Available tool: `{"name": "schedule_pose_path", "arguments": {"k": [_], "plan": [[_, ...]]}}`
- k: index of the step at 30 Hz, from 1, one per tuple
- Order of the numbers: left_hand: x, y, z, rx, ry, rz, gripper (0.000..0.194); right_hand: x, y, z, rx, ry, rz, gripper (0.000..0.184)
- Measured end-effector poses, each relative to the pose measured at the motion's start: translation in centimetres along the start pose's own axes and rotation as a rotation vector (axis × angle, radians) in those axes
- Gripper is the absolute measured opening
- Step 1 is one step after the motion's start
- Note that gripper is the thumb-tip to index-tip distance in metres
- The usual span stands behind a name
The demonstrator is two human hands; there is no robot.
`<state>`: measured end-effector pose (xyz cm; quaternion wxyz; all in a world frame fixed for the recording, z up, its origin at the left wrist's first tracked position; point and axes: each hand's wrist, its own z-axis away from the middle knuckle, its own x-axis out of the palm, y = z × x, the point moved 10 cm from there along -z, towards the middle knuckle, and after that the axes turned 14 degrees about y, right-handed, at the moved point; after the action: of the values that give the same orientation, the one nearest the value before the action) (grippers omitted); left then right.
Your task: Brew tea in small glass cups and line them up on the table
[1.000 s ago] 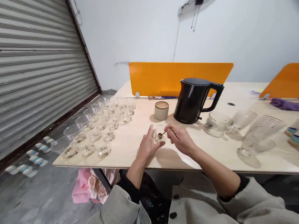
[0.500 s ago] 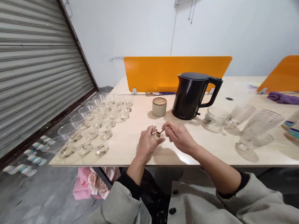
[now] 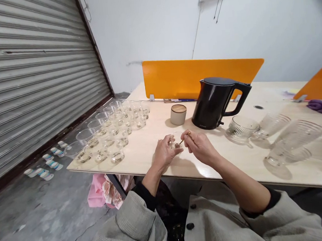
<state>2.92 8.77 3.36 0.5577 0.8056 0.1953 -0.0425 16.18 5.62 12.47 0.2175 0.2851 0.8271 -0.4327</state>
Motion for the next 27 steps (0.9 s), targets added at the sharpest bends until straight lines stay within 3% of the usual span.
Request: {"name": "schedule_pose_path", "arguments": {"k": [3,6,11,17,19,21,23,27], "plan": [[-0.2,-0.1,0.0,-0.009,0.014,-0.022,0.057,-0.2,0.1,0.1,0.001,0.004,0.008,0.024],[-0.1,0.2,0.0,0.020,0.009,-0.012,0.054,-0.7,0.1,0.4,0.019,0.007,-0.123,0.028],[-0.2,0.1,0.0,0.048,0.035,-0.064,0.048,-3.3,0.8,1.2,0.064,0.163,-0.340,0.030],[-0.2,-0.2,0.1,0.037,0.030,-0.045,0.053,-3.3,2.2,2.5,0.142,0.242,-0.501,0.028],[-0.1,-0.2,0.2,0.039,0.022,-0.043,0.055,-4.2,2.4,2.6,0.151,0.308,-0.545,0.026],[0.0,-0.4,0.1,0.033,0.015,-0.035,0.059,-6.6,3.0,2.7,0.149,0.412,-0.553,0.024],[0.0,-0.7,0.1,0.015,0.008,-0.033,0.065,-10.2,4.1,3.0,0.136,0.561,-0.492,0.023],[0.2,-0.8,0.1,0.005,-0.008,-0.041,0.072,-18.5,7.7,4.3,0.119,0.888,-0.124,0.025]]}}
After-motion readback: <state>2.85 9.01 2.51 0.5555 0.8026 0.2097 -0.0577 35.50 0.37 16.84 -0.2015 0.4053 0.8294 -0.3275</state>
